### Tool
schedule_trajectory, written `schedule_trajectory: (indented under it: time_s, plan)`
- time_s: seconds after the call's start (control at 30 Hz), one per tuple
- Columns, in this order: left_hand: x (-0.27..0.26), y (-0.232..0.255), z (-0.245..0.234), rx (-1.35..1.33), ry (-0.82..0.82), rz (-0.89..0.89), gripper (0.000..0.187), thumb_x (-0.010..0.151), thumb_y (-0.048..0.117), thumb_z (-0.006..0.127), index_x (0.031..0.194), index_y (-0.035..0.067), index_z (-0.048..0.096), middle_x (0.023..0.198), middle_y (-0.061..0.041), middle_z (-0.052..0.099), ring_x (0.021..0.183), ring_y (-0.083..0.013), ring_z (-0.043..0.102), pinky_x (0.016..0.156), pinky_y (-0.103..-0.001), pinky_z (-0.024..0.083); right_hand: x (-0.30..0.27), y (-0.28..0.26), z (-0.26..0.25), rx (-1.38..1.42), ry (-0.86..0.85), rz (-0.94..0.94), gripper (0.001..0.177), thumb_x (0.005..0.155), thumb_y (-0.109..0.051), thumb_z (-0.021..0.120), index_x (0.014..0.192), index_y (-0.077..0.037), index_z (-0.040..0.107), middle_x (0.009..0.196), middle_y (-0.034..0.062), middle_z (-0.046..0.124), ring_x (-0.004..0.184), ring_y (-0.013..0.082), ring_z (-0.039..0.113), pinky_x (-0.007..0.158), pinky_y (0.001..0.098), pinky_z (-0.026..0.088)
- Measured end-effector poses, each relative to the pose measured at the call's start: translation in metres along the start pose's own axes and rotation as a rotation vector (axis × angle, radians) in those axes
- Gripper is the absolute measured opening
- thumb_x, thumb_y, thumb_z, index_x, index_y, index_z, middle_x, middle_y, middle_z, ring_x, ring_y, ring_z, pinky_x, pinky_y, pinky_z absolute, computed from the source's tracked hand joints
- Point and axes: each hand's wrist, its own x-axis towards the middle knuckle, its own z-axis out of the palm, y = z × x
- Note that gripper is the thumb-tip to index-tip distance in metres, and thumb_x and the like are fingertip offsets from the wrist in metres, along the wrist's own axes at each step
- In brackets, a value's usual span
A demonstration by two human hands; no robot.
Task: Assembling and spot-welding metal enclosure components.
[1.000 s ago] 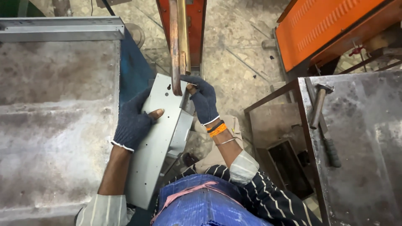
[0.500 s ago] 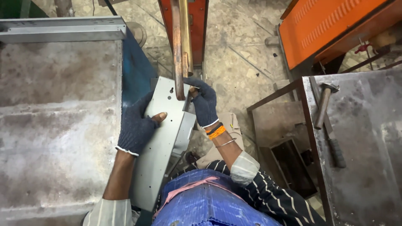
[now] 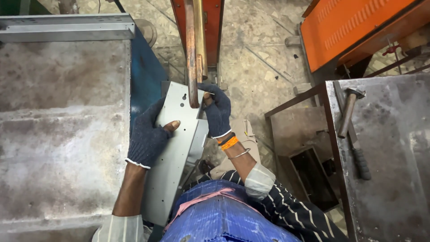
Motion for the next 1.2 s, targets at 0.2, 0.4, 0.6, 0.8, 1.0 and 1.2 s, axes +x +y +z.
schedule_trajectory:
  time_s: [0.2, 0.4, 0.6, 0.8, 1.0, 1.2]
  plan:
    - [-0.001, -0.005, 0.001, -0.005, 0.001, 0.050, 0.062, 0.079, 0.013, 0.080, 0.137, 0.001, 0.062, 0.114, -0.018, 0.077, 0.101, -0.0211, 0.075, 0.088, -0.036, 0.057, 0.000, 0.000, -0.005, -0.127, 0.037, 0.037, 0.033, 0.105, -0.030, 0.065, 0.118, -0.001, 0.073, 0.108, 0.0039, 0.074, 0.098, 0.0108, 0.064, 0.086, 0.0277, 0.052]
    - [-0.002, -0.004, 0.002, -0.001, 0.006, 0.029, 0.063, 0.078, 0.013, 0.080, 0.137, 0.002, 0.062, 0.113, -0.017, 0.077, 0.099, -0.0207, 0.075, 0.087, -0.035, 0.058, -0.001, -0.008, -0.004, -0.088, 0.018, -0.009, 0.029, 0.108, -0.025, 0.062, 0.122, -0.002, 0.070, 0.115, 0.0043, 0.074, 0.107, 0.0107, 0.065, 0.095, 0.0281, 0.052]
    - [0.000, -0.006, 0.000, -0.011, -0.003, 0.054, 0.061, 0.080, 0.014, 0.080, 0.137, 0.001, 0.063, 0.113, -0.017, 0.078, 0.100, -0.0205, 0.075, 0.087, -0.035, 0.058, 0.003, -0.038, -0.031, 0.006, -0.348, -0.030, 0.059, 0.100, -0.025, 0.074, 0.149, -0.004, 0.049, 0.149, 0.0088, 0.057, 0.141, 0.0216, 0.055, 0.124, 0.0381, 0.042]
    - [0.002, -0.011, 0.001, -0.003, -0.006, 0.034, 0.063, 0.079, 0.015, 0.080, 0.137, 0.002, 0.062, 0.114, -0.017, 0.077, 0.100, -0.0204, 0.075, 0.087, -0.035, 0.057, 0.003, -0.058, -0.018, -0.460, -0.417, -0.172, 0.092, 0.072, -0.022, 0.094, 0.146, -0.005, 0.043, 0.139, 0.0168, 0.056, 0.133, 0.0298, 0.058, 0.114, 0.0414, 0.047]
    - [0.004, -0.018, 0.001, -0.008, -0.011, 0.068, 0.063, 0.079, 0.014, 0.081, 0.138, 0.001, 0.062, 0.115, -0.017, 0.077, 0.102, -0.0207, 0.074, 0.090, -0.035, 0.057, -0.003, -0.036, -0.012, -0.504, -0.218, -0.127, 0.077, 0.073, -0.023, 0.093, 0.137, -0.008, 0.053, 0.126, 0.0104, 0.065, 0.118, 0.0237, 0.069, 0.104, 0.0375, 0.056]
    - [0.006, -0.012, -0.001, -0.039, -0.036, 0.023, 0.062, 0.081, 0.013, 0.079, 0.139, 0.002, 0.061, 0.116, -0.016, 0.077, 0.102, -0.0193, 0.074, 0.090, -0.034, 0.057, -0.003, -0.044, -0.008, -0.541, -0.186, -0.159, 0.076, 0.072, -0.024, 0.095, 0.134, -0.009, 0.054, 0.126, 0.0108, 0.067, 0.116, 0.0240, 0.070, 0.102, 0.0370, 0.057]
